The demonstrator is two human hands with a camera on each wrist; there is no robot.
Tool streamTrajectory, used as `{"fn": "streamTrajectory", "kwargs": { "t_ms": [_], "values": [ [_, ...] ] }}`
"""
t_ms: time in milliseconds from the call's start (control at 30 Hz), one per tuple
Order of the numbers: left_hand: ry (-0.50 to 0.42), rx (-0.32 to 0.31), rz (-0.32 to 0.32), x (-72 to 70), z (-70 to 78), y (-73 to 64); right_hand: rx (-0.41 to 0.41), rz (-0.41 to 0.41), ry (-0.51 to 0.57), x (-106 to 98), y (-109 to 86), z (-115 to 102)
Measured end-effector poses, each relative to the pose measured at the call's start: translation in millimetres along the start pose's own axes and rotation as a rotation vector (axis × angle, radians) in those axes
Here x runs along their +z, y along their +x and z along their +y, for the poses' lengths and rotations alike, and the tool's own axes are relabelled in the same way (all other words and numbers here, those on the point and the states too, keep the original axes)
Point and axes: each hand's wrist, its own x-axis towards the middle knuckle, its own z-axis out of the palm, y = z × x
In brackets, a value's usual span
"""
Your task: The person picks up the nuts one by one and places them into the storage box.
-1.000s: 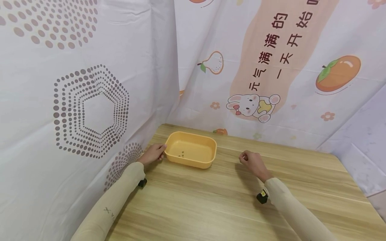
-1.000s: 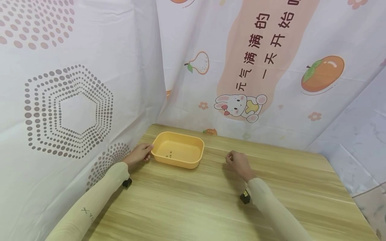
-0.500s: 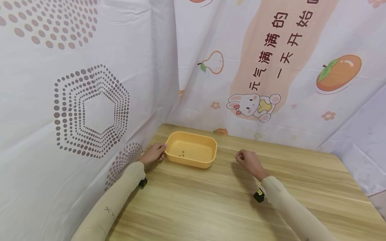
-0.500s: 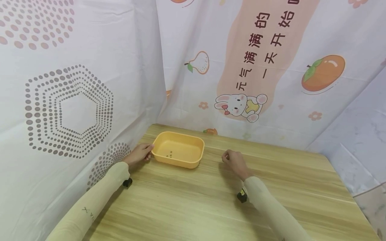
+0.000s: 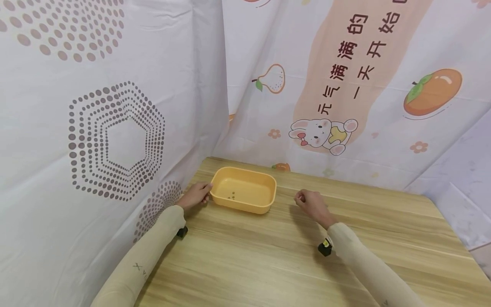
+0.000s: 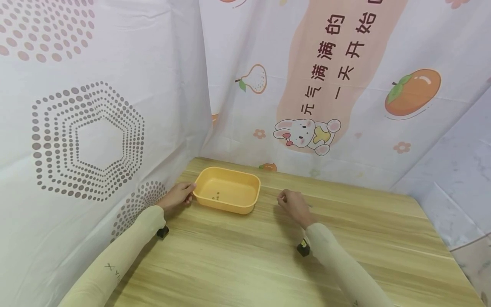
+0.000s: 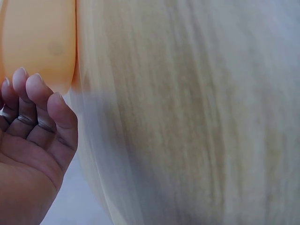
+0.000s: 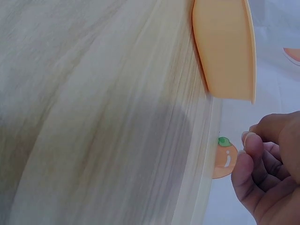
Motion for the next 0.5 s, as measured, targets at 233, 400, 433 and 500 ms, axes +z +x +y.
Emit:
{"fn": "streamTrajectory", "kwargs": {
  "t_ms": [233,400,433,500],
  "values": [
    [0.010,-0.002,0.003,-0.5,3.3,-1.6,-0.008,-0.001,0.009,4,2.3,-6],
    [0.011,0.010,-0.001,-0.8,2.9,-1.1,-0.019,0.005,0.006,5,2.7,-10],
    [0.011,0.012,-0.002,-0.8,2.6,-1.0,-0.021,0.006,0.006,6,2.7,-11],
    [0.007,0.014,-0.003,-0.5,2.3,-0.6,-0.019,0.007,0.009,6,2.7,-13]
  ]
}}
